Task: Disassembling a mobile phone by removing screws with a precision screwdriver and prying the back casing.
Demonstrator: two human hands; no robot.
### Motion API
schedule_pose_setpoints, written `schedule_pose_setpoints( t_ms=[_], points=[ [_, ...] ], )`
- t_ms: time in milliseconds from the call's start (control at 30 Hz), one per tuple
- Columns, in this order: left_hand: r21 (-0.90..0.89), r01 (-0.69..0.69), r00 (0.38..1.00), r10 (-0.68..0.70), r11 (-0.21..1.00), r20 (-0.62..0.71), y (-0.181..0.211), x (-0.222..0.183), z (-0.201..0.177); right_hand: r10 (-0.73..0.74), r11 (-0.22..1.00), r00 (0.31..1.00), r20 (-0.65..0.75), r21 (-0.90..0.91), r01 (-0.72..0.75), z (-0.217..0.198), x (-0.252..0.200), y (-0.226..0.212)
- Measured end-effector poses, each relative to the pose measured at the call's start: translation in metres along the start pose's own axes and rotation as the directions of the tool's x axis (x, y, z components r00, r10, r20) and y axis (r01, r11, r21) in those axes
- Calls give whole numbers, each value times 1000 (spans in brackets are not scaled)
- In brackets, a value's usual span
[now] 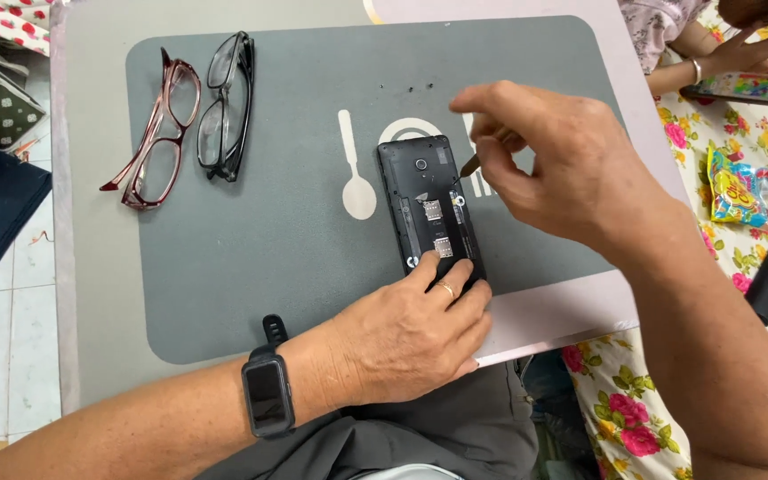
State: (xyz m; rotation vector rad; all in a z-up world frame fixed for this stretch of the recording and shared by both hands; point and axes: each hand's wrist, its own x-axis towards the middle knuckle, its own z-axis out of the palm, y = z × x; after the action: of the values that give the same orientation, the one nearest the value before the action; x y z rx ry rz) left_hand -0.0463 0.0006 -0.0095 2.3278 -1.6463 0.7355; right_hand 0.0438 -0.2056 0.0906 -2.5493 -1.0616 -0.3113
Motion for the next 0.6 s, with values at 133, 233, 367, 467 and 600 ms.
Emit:
schedule_pose_setpoints(
  t_ms=[133,233,367,467,600],
  points=[
    [-21,1,1000,-1,1000,0,-2,-1,3,11,995,998,54,98,-16,-3,0,-6],
    [-36,-9,1000,10,999,10,-4,-1,2,-1,1000,1000,-29,-10,0,9,-4,6],
    [-8,-7,1000,7,1000,20,-5,-2,2,15,998,999,-44,-67,-18,8,-3,3],
    [7,-8,1000,8,1000,27,-5,-3,0,20,998,1000,17,61,-21,2,1,-7],
    [1,-26,998,26,1000,54,-6,-3,3,29,998,998,-53,-52,-31,14,-3,4]
  ],
)
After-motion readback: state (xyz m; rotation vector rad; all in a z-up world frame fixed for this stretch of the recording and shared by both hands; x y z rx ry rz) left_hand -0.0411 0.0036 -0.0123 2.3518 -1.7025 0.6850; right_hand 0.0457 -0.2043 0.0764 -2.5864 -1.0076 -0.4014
